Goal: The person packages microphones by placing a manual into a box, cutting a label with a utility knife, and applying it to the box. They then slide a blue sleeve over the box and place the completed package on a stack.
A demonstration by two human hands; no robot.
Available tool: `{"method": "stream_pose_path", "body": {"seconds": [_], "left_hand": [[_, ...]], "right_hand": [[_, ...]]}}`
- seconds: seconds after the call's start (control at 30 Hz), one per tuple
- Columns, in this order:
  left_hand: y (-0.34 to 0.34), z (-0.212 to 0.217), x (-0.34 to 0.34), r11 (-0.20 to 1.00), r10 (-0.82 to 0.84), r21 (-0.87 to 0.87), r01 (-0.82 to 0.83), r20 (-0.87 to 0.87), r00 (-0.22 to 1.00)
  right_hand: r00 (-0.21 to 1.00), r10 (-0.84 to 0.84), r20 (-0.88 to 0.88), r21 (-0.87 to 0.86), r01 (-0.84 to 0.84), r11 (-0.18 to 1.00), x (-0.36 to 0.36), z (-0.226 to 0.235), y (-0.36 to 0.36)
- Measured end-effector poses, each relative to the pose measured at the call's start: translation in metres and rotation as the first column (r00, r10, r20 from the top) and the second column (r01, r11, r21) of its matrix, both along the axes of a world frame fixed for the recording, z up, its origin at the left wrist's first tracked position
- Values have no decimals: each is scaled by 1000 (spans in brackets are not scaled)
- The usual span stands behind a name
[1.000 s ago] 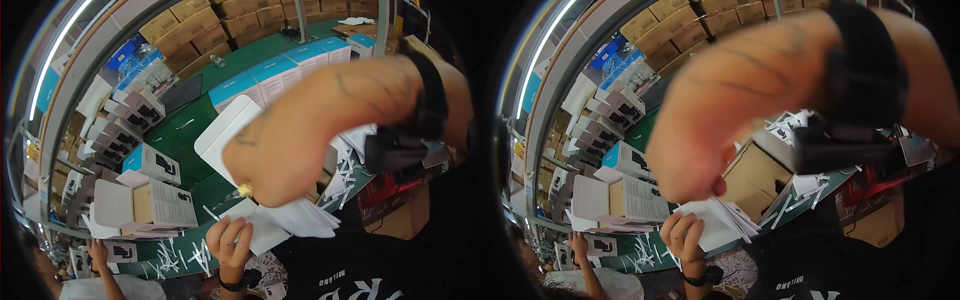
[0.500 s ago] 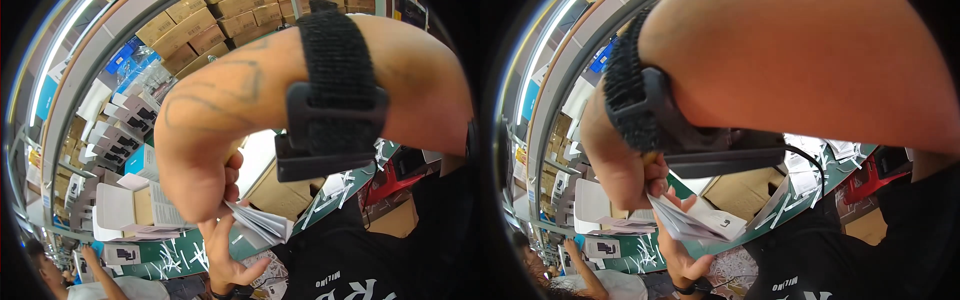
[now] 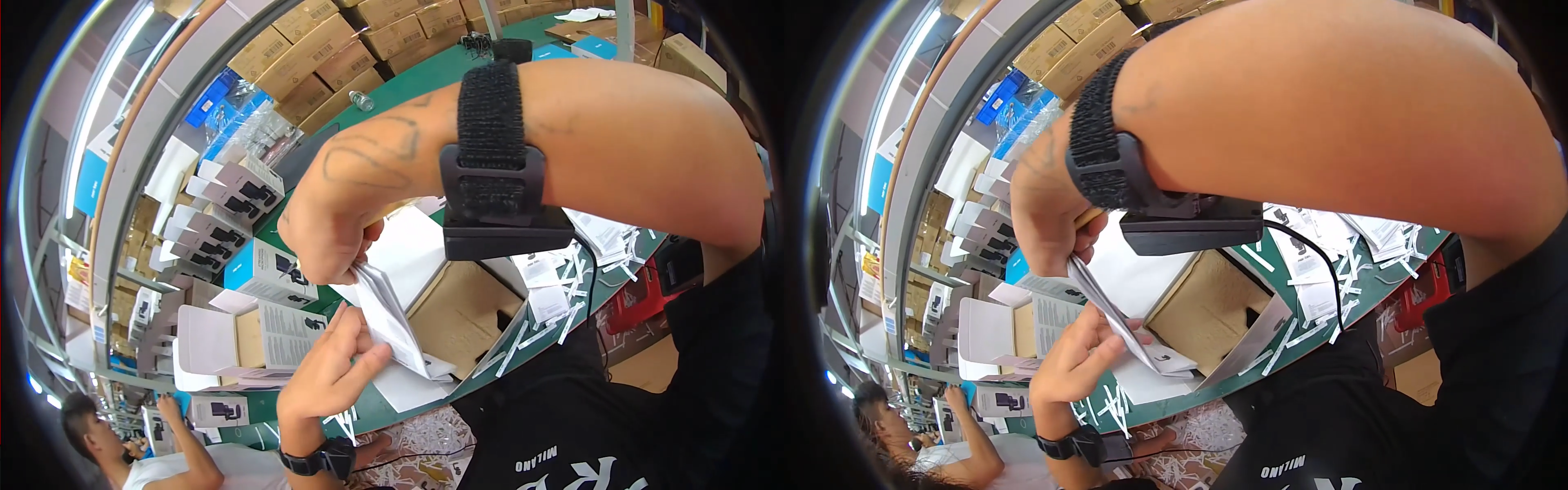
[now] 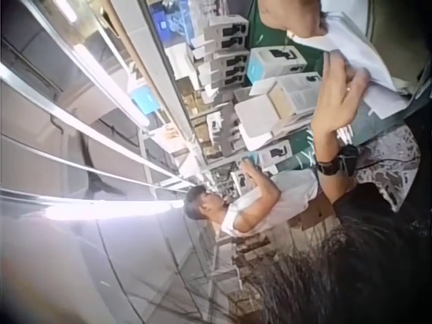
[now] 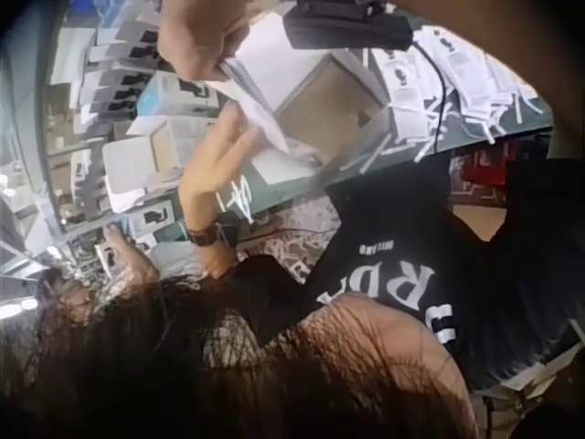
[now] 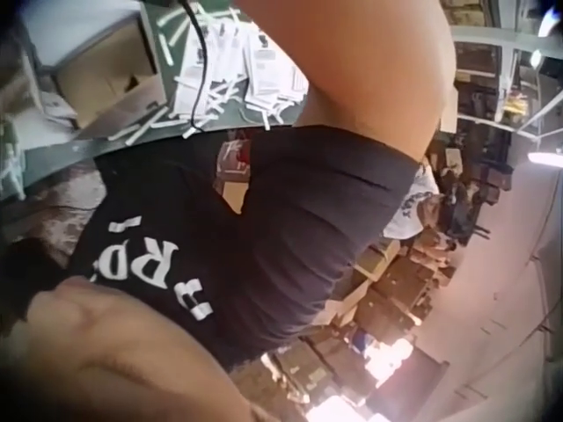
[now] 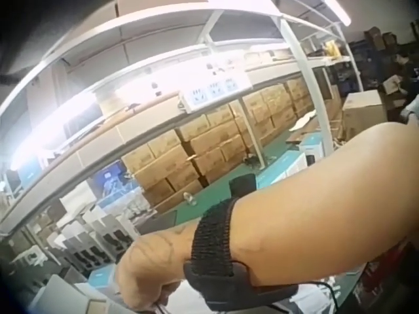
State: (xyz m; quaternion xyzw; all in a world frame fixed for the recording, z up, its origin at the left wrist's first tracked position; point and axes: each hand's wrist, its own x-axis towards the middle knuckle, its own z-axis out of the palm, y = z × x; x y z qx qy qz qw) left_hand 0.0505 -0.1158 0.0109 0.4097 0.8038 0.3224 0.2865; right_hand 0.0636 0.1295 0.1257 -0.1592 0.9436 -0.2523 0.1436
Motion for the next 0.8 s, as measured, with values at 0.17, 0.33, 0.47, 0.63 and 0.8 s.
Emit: {"method": "stream_pose_path", "body": {"seconds": [0.17, 0.33, 0.47, 0.63, 0.8], "left_hand": [[33, 32, -5, 970, -184, -161, 184, 15, 983], [39, 42, -5, 913, -324, -320, 253, -190, 927], [26, 30, -2, 993, -121, -51, 111, -300, 946], [9, -28, 32, 920, 325, 292, -260, -201, 924], [7, -100, 86, 577, 563, 705, -411, 21, 826]], "right_hand": [[996, 37, 85, 161, -51, 986, -8, 10, -2], [984, 130, 118, 190, -151, 970, -17, -9, -3], [977, 195, 81, 219, -208, 953, -22, -29, -9], [938, 239, -249, 92, -223, 970, -7, -75, -18], [979, 204, -20, 12, -204, 979, 31, -74, 4]]}}
